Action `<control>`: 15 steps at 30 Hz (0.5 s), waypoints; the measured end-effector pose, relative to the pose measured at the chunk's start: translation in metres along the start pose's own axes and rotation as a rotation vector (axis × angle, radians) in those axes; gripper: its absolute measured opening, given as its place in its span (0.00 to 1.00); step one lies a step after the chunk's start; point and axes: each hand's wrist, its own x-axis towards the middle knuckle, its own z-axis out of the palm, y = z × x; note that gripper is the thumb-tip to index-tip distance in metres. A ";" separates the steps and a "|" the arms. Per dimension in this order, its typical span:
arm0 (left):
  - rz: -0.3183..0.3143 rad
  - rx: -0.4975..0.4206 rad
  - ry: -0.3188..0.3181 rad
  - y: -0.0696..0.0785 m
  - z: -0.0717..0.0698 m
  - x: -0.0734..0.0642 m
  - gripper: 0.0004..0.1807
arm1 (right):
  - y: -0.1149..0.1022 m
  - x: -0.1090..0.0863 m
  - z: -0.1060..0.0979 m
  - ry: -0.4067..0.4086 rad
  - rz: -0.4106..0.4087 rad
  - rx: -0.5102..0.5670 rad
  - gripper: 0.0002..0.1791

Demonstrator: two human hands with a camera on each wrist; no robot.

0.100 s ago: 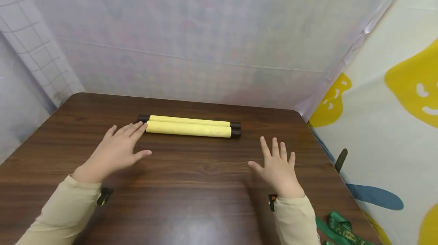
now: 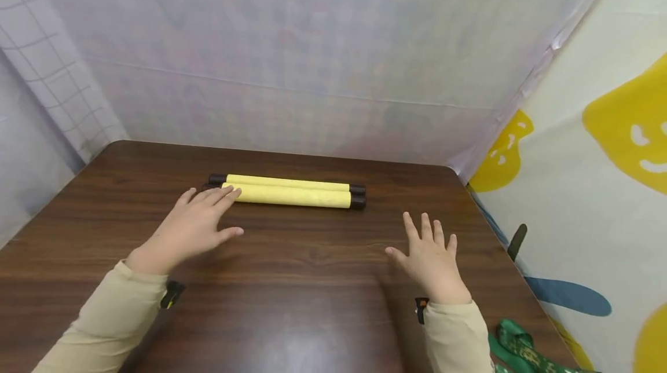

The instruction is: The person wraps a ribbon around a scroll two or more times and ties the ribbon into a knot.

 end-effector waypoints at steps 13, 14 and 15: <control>0.318 0.070 0.092 0.109 0.002 0.041 0.29 | 0.058 -0.038 0.006 -0.151 0.184 -0.117 0.39; 0.348 0.076 0.100 0.118 0.004 0.042 0.29 | 0.063 -0.041 0.008 -0.177 0.195 -0.125 0.39; 0.377 0.087 0.102 0.128 0.006 0.043 0.28 | 0.067 -0.044 0.010 -0.202 0.202 -0.129 0.38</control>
